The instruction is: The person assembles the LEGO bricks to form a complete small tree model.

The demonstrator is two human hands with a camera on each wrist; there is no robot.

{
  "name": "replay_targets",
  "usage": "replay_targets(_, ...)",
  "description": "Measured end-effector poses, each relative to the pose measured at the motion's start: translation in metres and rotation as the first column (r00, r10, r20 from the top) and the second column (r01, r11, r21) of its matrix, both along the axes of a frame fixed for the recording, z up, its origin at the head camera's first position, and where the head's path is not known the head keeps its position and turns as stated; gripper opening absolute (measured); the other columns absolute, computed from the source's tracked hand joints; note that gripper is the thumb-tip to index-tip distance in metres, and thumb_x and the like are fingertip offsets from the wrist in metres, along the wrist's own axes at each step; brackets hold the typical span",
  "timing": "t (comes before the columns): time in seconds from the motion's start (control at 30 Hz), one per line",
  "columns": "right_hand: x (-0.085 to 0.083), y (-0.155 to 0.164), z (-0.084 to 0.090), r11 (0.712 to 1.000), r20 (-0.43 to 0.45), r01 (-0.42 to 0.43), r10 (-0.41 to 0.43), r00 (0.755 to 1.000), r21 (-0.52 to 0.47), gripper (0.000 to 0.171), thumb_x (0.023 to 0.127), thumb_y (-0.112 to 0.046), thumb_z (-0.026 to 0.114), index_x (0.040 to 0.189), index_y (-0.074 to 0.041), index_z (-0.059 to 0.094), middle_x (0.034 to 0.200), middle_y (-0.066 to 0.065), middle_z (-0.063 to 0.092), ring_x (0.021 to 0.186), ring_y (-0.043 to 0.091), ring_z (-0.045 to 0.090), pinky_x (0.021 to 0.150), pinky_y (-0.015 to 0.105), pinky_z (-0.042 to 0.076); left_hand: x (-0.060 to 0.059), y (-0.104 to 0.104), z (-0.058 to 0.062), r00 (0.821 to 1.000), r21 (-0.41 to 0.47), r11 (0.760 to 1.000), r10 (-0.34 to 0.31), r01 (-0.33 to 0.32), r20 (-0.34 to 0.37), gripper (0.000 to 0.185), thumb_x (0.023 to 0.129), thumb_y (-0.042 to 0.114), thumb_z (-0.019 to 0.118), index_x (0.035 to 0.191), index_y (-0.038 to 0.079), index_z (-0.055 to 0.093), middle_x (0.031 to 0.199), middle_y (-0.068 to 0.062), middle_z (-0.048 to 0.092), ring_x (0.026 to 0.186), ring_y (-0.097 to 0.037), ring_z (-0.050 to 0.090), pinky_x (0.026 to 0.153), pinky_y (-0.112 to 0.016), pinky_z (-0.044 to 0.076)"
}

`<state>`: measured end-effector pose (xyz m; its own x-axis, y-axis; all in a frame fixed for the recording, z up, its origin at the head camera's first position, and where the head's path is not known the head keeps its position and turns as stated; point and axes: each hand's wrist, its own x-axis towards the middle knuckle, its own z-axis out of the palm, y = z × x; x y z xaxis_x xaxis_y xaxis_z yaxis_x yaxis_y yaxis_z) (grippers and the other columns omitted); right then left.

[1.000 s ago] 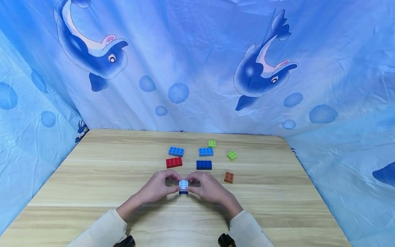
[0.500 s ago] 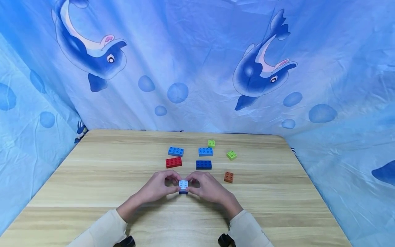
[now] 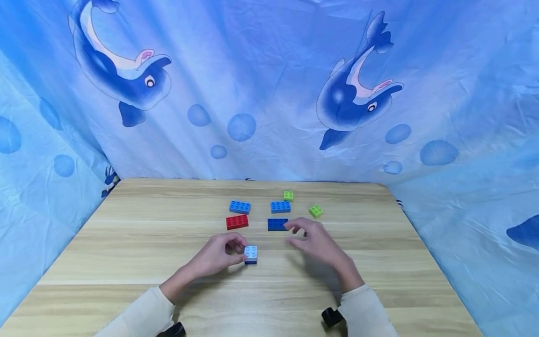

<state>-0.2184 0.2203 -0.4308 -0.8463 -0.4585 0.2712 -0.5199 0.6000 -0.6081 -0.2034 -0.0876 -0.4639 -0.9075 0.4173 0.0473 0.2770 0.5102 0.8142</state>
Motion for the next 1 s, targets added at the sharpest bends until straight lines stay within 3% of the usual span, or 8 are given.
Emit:
replay_targets(0.17,-0.003,0.032,-0.001,0.991,0.017,0.133,-0.133,0.991,0.019,0.031,0.092,-0.016,0.078,0.122,-0.009,0.072,0.116,0.01,0.075,0.099,0.021,0.07,0.076,0.025,0.054,-0.001,-0.001,0.001,1.0,-0.002,1.0,-0.003,0.003,-0.002,0.024,0.086,0.019,0.084,0.108,0.016,0.072,0.1,0.002,0.071,0.089,-0.014,0.063,0.078,-0.02,0.053)
replay_targets(0.27,-0.005,0.047,-0.004,0.986,0.026,0.162,-0.163,0.986,0.031,0.031,0.092,-0.016,0.078,0.121,-0.009,0.071,0.118,0.012,0.074,0.103,0.023,0.07,0.078,0.026,0.054,-0.001,-0.002,0.001,1.0,0.004,1.0,-0.006,0.006,0.003,0.024,0.086,0.018,0.084,0.107,0.016,0.072,0.099,0.002,0.071,0.089,-0.015,0.063,0.077,-0.02,0.053)
replay_targets(0.5,-0.009,0.067,-0.015,0.983,0.075,0.179,-0.182,0.98,0.042,0.033,0.091,-0.012,0.078,0.122,-0.004,0.07,0.118,0.014,0.073,0.106,0.029,0.069,0.079,0.026,0.056,0.0,-0.002,0.002,1.0,0.011,1.0,-0.003,0.003,0.012,0.024,0.086,0.018,0.083,0.107,0.016,0.072,0.099,0.002,0.071,0.089,-0.014,0.063,0.077,-0.02,0.053)
replay_targets(0.77,-0.011,0.069,-0.028,0.985,0.232,0.161,-0.172,0.957,0.065,0.037,0.091,-0.017,0.078,0.124,-0.004,0.069,0.113,0.009,0.074,0.103,0.023,0.068,0.082,0.025,0.057,0.001,-0.001,0.002,1.0,0.022,1.0,-0.008,0.008,0.008,0.024,0.087,0.017,0.083,0.107,0.015,0.072,0.099,0.001,0.071,0.089,-0.015,0.063,0.077,-0.02,0.053)
replay_targets(1.0,-0.011,0.067,-0.034,0.978,0.199,0.177,-0.196,0.96,0.11,0.032,0.091,-0.015,0.078,0.121,-0.008,0.071,0.115,0.009,0.074,0.1,0.019,0.068,0.078,0.026,0.054,0.001,-0.001,0.002,1.0,0.024,1.0,-0.013,0.012,0.005,0.024,0.087,0.018,0.083,0.108,0.016,0.072,0.099,0.003,0.071,0.089,-0.015,0.064,0.077,-0.019,0.053)
